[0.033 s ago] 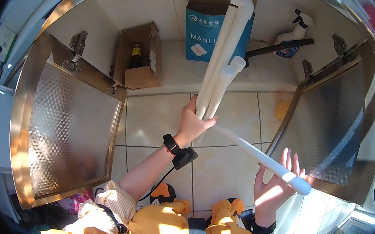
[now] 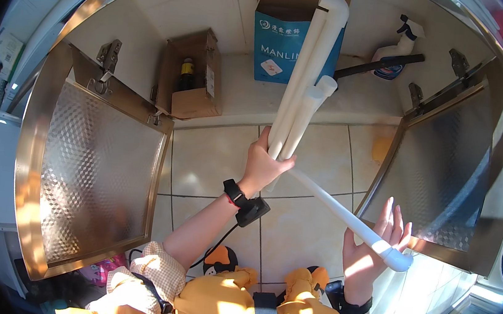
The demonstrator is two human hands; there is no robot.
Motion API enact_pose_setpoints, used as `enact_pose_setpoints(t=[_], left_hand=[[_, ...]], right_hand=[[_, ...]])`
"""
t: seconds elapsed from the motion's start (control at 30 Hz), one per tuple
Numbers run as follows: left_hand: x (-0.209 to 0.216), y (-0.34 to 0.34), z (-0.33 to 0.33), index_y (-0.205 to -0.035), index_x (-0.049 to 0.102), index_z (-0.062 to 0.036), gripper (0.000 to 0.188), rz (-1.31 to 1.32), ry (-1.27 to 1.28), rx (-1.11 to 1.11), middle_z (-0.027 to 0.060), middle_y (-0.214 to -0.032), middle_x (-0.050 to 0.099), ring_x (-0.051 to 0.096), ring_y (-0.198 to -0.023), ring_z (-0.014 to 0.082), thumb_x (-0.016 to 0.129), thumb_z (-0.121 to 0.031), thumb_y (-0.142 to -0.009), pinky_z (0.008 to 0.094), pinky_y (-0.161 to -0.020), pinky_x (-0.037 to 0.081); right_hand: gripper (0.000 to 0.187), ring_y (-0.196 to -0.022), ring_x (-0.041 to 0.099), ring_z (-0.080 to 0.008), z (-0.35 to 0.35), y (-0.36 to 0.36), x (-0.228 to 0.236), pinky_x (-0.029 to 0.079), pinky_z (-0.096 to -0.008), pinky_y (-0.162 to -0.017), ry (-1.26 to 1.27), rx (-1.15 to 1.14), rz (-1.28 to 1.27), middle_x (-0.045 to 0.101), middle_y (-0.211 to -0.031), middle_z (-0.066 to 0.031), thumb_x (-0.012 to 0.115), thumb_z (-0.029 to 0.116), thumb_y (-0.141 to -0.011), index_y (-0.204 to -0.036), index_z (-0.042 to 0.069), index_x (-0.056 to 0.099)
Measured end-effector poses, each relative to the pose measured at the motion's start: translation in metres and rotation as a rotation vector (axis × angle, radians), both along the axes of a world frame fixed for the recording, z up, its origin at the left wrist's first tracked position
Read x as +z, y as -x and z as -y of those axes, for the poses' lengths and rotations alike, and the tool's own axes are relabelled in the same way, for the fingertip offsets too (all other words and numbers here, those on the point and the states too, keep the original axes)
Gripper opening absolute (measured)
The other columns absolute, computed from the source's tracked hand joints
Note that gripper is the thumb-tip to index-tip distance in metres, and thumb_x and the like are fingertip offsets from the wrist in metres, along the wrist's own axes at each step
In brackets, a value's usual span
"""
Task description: The person sweeps the floor, then disassembles a white PVC pipe frame by cutting pink ties with scissors. The person gathers the pipe segments and stores them in a cabinet.
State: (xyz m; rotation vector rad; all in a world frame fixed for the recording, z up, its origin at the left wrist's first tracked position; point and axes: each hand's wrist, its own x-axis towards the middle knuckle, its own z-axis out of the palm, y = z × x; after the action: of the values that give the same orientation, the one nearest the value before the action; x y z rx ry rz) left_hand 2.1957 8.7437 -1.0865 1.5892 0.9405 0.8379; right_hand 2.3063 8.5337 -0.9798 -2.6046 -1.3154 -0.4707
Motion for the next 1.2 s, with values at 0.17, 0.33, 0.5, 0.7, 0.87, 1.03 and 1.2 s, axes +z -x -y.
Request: enact_pose_setpoints(t=[0.17,0.33,0.5,0.7,0.87,1.03,1.2], left_hand=[[-0.001,0.002,0.004,-0.101,0.050,-0.0018,0.046,-0.087,0.040,-0.063,0.0140,-0.083,0.065,0.066,-0.076,0.0225,0.073,-0.015,-0.062,0.0313,-0.067,0.050],[-0.003,0.014,0.013,-0.100,0.049,-0.0048,0.045,0.098,-0.058,-0.104,0.0161,-0.077,0.062,0.060,-0.072,0.0351,0.069,-0.014,-0.061,0.0393,-0.063,0.049],[0.008,0.031,0.017,-0.101,0.048,-0.0052,0.046,0.066,-0.064,-0.218,0.0160,-0.081,0.062,0.059,-0.075,0.0363,0.069,-0.015,-0.062,0.0414,-0.068,0.048],[0.025,0.054,0.019,-0.102,0.048,-0.0070,0.045,0.108,-0.015,-0.236,0.0149,-0.085,0.063,0.059,-0.078,0.0362,0.069,-0.016,-0.064,0.0428,-0.069,0.049],[0.027,0.066,0.018,-0.101,0.050,-0.0047,0.048,0.119,0.010,-0.322,0.0147,-0.087,0.061,0.061,-0.080,0.0308,0.075,-0.023,-0.064,0.0372,-0.070,0.049],[0.016,0.074,0.005,-0.096,0.052,-0.0043,0.046,0.039,-0.048,-0.401,0.0143,-0.086,0.061,0.059,-0.078,0.0312,0.076,-0.025,-0.062,0.0375,-0.071,0.048],[0.018,0.091,-0.008,-0.096,0.054,-0.0041,0.047,-0.007,-0.052,-0.512,0.0143,-0.081,0.060,0.058,-0.075,0.0323,0.075,-0.026,-0.060,0.0380,-0.070,0.047]], right_hand=[[0.052,-0.086,0.059,-0.0199,-0.035,0.001,-0.004,0.047,-0.0362,-0.080,-0.335,0.296,-0.797,0.061,-0.096,-0.0113,0.066,0.029,-0.076,-0.120,0.005,0.054],[0.019,-0.058,0.052,-0.0104,-0.048,-0.014,0.005,0.043,-0.0223,-0.058,-0.457,0.174,-1.160,0.058,-0.071,-0.0053,0.052,0.015,-0.088,-0.085,0.002,0.065],[0.012,-0.095,0.053,-0.0182,-0.037,-0.025,-0.002,0.033,-0.0349,-0.097,-0.577,0.031,-0.857,0.060,-0.085,-0.0059,0.059,0.015,-0.086,-0.090,0.004,0.063],[0.033,-0.079,0.047,-0.0097,0.019,-0.061,0.003,0.037,-0.0202,-0.079,-0.741,-0.132,-0.871,0.055,-0.093,-0.0016,0.052,0.038,-0.091,-0.104,0.009,0.060],[0.045,-0.079,0.044,-0.0102,0.040,-0.097,0.014,0.035,-0.0237,-0.077,-0.531,-0.020,-0.901,0.053,-0.097,-0.0034,0.046,0.049,-0.091,-0.106,0.008,0.057],[0.045,-0.095,0.049,-0.0122,0.036,-0.109,0.013,0.039,-0.0249,-0.086,-0.828,-0.253,-0.779,0.054,-0.102,-0.0032,0.044,0.051,-0.091,-0.103,0.009,0.057],[0.035,-0.066,0.043,-0.0059,-0.003,-0.093,0.066,0.033,-0.0197,-0.061,-0.291,0.099,-0.902,0.054,-0.082,-0.0013,0.043,0.039,-0.095,-0.093,0.007,0.058]])
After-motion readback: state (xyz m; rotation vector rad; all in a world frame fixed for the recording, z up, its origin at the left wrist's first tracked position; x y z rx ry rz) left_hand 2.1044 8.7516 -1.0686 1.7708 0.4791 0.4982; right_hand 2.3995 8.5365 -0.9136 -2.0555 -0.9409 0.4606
